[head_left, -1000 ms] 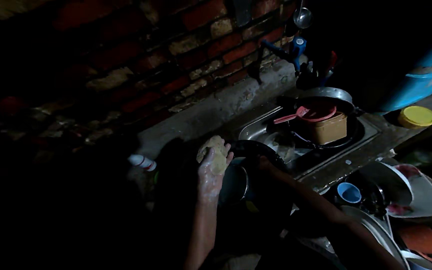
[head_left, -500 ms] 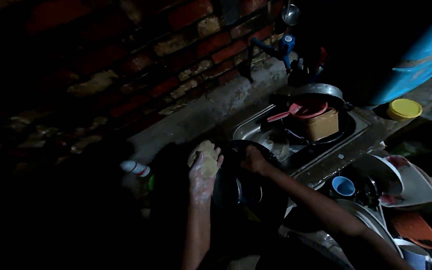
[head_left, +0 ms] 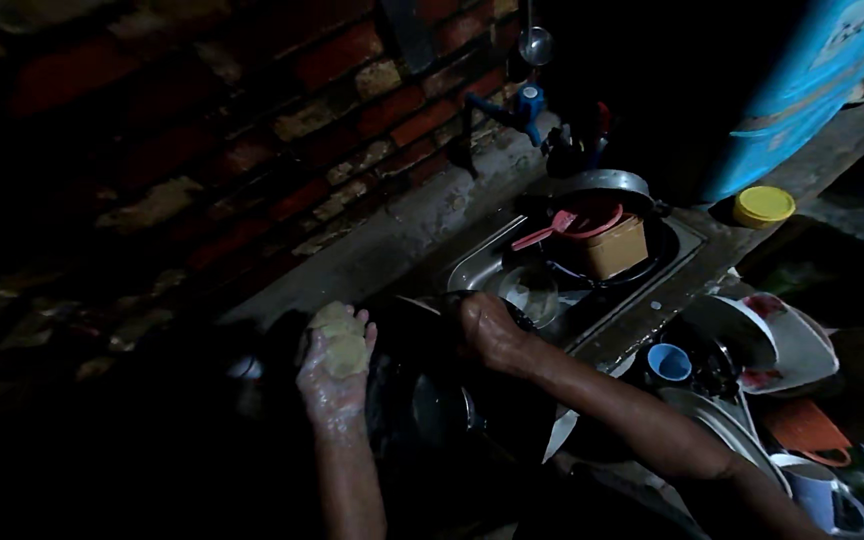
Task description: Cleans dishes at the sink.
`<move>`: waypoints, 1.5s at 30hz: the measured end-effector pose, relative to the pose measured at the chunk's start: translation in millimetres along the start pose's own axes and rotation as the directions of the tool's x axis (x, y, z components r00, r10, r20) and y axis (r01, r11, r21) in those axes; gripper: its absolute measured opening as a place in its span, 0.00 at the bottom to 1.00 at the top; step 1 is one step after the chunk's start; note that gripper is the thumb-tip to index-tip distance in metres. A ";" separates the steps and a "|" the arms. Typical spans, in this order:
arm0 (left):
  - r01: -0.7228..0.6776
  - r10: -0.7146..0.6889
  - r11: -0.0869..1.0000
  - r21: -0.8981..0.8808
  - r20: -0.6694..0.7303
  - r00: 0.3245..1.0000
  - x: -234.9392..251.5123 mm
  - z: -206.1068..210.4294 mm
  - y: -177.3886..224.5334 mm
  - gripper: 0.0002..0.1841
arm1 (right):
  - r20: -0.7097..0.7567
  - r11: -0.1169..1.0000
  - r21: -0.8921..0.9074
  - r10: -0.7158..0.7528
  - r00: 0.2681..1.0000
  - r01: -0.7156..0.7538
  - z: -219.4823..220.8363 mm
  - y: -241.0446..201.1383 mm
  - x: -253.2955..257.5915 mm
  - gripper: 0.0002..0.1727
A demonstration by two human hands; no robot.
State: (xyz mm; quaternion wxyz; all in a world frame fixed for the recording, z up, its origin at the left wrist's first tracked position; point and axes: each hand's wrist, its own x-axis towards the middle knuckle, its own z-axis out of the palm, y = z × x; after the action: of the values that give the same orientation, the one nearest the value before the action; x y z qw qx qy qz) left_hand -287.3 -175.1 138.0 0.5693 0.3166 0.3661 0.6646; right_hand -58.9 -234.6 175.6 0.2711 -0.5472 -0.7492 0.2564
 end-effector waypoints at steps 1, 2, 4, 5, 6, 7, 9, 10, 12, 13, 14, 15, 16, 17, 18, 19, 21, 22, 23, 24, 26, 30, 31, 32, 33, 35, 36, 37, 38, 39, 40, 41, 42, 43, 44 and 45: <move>0.000 0.000 1.000 -0.009 0.012 1.000 3.0 -1.8 -0.9 0.20 | -0.031 1.000 0.012 -0.016 0.999 0.016 -5.3 0.5 -4.8 0.21; -0.001 0.001 1.000 -0.017 0.027 1.000 5.8 -2.8 -1.9 0.21 | -0.078 0.999 0.028 -0.031 0.996 0.034 -9.4 3.0 -9.4 0.21; 0.014 -0.012 0.999 -0.036 0.061 0.998 12.6 -2.8 -5.3 0.25 | -0.217 0.993 0.103 -0.030 0.976 0.054 -17.1 14.2 -18.4 0.15; 0.036 -0.033 0.999 -0.041 0.085 0.996 16.6 -1.3 -7.3 0.26 | -0.314 0.984 0.167 -0.007 0.949 0.062 -21.6 23.3 -22.3 0.12; 0.067 -0.062 0.997 -0.037 0.122 0.991 21.6 1.5 -9.6 0.27 | -0.421 0.968 0.236 0.029 0.907 0.079 -26.8 35.5 -25.5 0.09; 0.110 -0.106 0.994 -0.020 0.160 0.981 26.6 7.7 -11.8 0.26 | -0.533 0.950 0.296 0.072 0.843 0.105 -31.2 51.6 -27.2 0.07; 0.177 -0.188 0.982 0.071 0.191 0.964 31.4 33.0 -16.8 0.23 | -0.636 0.897 0.438 0.256 0.728 0.067 -45.5 83.6 -35.2 0.09; 0.203 -0.228 0.969 0.141 0.190 0.955 31.9 50.2 -20.9 0.21 | -0.627 0.850 0.526 0.384 0.678 0.006 -54.3 97.3 -42.0 0.10; 0.257 -0.333 0.906 0.337 0.190 0.924 35.7 86.7 -35.2 0.18 | -0.558 0.710 0.697 0.626 0.545 -0.102 -67.4 125.1 -56.0 0.14; 0.270 -0.391 0.853 0.447 0.203 0.898 40.3 104.9 -46.2 0.16 | -0.522 0.627 0.772 0.721 0.456 -0.106 -69.8 141.2 -61.7 0.15; 0.261 -0.450 0.788 0.558 0.232 0.862 47.0 121.4 -60.3 0.16 | -0.488 0.541 0.839 0.798 0.355 -0.062 -69.7 159.0 -65.8 0.15; 0.224 -0.509 0.709 0.669 0.265 0.819 53.7 137.8 -76.9 0.15 | -0.437 0.453 0.892 0.858 0.271 0.004 -71.3 170.2 -71.7 0.14; 0.165 -0.569 0.615 0.771 0.289 0.770 60.4 154.0 -95.7 0.16 | -0.386 0.375 0.923 0.901 0.198 0.089 -73.8 176.3 -78.2 0.13; 0.088 -0.626 0.504 0.859 0.293 0.723 67.0 169.4 -116.5 0.19 | -0.351 0.325 0.929 0.925 0.143 0.179 -75.6 182.3 -85.5 0.12; 0.002 -0.683 0.370 0.929 0.271 0.678 71.8 184.5 -137.2 0.22 | -0.333 0.301 0.921 0.938 0.100 0.246 -77.2 188.0 -93.5 0.10; -0.110 -0.732 0.207 0.972 0.229 0.642 75.4 198.0 -158.9 0.24 | -0.327 0.298 0.912 0.943 0.060 0.282 -77.9 196.1 -102.7 0.07; -0.306 -0.767 -0.115 0.945 0.111 0.632 72.4 221.9 -199.3 0.22 | -0.353 0.340 0.906 0.936 0.007 0.251 -79.8 215.4 -127.0 0.06; -0.338 -0.756 -0.229 0.913 0.051 0.653 68.4 227.9 -219.1 0.20 | -0.368 0.361 0.909 0.930 -0.003 0.210 -80.9 225.6 -141.7 0.08; -0.326 -0.734 -0.282 0.902 0.016 0.679 63.6 227.6 -237.8 0.20 | -0.383 0.379 0.909 0.924 -0.010 0.176 -81.7 235.4 -156.7 0.09; -0.290 -0.708 -0.287 0.913 0.002 0.706 57.1 223.9 -254.1 0.20 | -0.399 0.396 0.902 0.917 -0.015 0.172 -83.1 244.6 -171.3 0.08; -0.236 -0.657 -0.262 0.936 0.007 0.754 43.9 214.3 -282.0 0.22 | -0.431 0.426 0.869 0.902 -0.037 0.252 -85.9 260.3 -201.5 0.06; -0.117 -0.590 -0.191 0.974 -0.019 0.807 16.7 194.2 -315.4 0.24 | -0.454 0.473 0.849 0.881 -0.130 0.236 -96.8 258.9 -271.0 0.06; -0.112 -0.585 -0.232 0.966 -0.047 0.810 10.5 192.5 -318.5 0.24 | -0.461 0.484 0.853 0.874 -0.156 0.195 -97.8 261.1 -289.2 0.07; -0.109 -0.611 -0.255 0.961 -0.073 0.789 3.6 195.6 -316.6 0.25 | -0.462 0.490 0.856 0.869 -0.179 0.168 -99.0 261.6 -305.4 0.08; -0.080 -0.609 -0.248 0.965 -0.091 0.788 1.4 192.6 -321.0 0.25 | -0.469 0.500 0.851 0.862 -0.194 0.163 -99.3 263.7 -321.3 0.08; -0.016 -0.567 -0.272 0.962 -0.147 0.810 2.9 174.5 -333.9 0.25 | -0.473 0.511 0.837 0.855 -0.213 0.194 -97.9 269.5 -350.3 0.07; -0.010 -0.584 -0.320 0.947 -0.189 0.790 2.9 173.7 -332.2 0.26 | -0.470 0.514 0.831 0.853 -0.227 0.211 -96.8 273.4 -362.6 0.08; -0.013 -0.575 -0.364 0.931 -0.213 0.790 6.9 167.4 -338.6 0.25 | -0.478 0.524 0.820 0.848 -0.228 0.230 -95.1 278.2 -374.6 0.10; -0.006 -0.532 -0.373 0.928 -0.209 0.821 12.5 155.1 -352.2 0.24 | -0.493 0.535 0.805 0.844 -0.213 0.256 -92.3 283.3 -386.5 0.12; -0.005 -0.475 -0.367 0.930 -0.183 0.861 20.7 139.3 -370.0 0.23 | -0.507 0.544 0.796 0.839 -0.197 0.266 -89.6 287.2 -396.1 0.14; 0.014 -0.422 -0.326 0.945 -0.159 0.892 29.2 127.3 -384.7 0.22 | -0.520 0.549 0.791 0.836 -0.177 0.270 -88.2 288.2 -402.4 0.17; 0.029 -0.407 -0.283 0.959 -0.147 0.901 31.1 124.2 -389.1 0.23 | -0.528 0.553 0.793 0.833 -0.163 0.258 -88.2 285.7 -405.5 0.19; 0.007 -0.407 -0.289 0.957 -0.130 0.904 26.6 126.4 -385.7 0.24 | -0.532 0.555 0.797 0.832 -0.158 0.239 -86.8 284.9 -407.8 0.21; 0.009 -0.342 -0.266 0.964 -0.102 0.934 21.1 125.8 -386.6 0.24 | -0.528 0.553 0.803 0.833 -0.165 0.222 -85.1 284.4 -408.0 0.22; 0.005 -0.287 -0.246 0.969 -0.078 0.955 15.5 128.7 -385.2 0.24 | -0.527 0.555 0.805 0.832 -0.175 0.212 -83.6 285.2 -407.0 0.22; 0.013 -0.387 -0.293 0.956 -0.131 0.913 13.0 144.8 -368.3 0.26 | -0.528 0.554 0.807 0.832 -0.169 0.206 -82.2 287.1 -407.4 0.23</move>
State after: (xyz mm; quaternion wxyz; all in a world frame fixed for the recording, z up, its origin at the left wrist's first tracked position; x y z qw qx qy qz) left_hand 25.3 -113.1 -96.9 0.2406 0.6478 0.7219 -0.0360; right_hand 296.6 -540.7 -11.8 0.7972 -0.5922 0.0512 0.1059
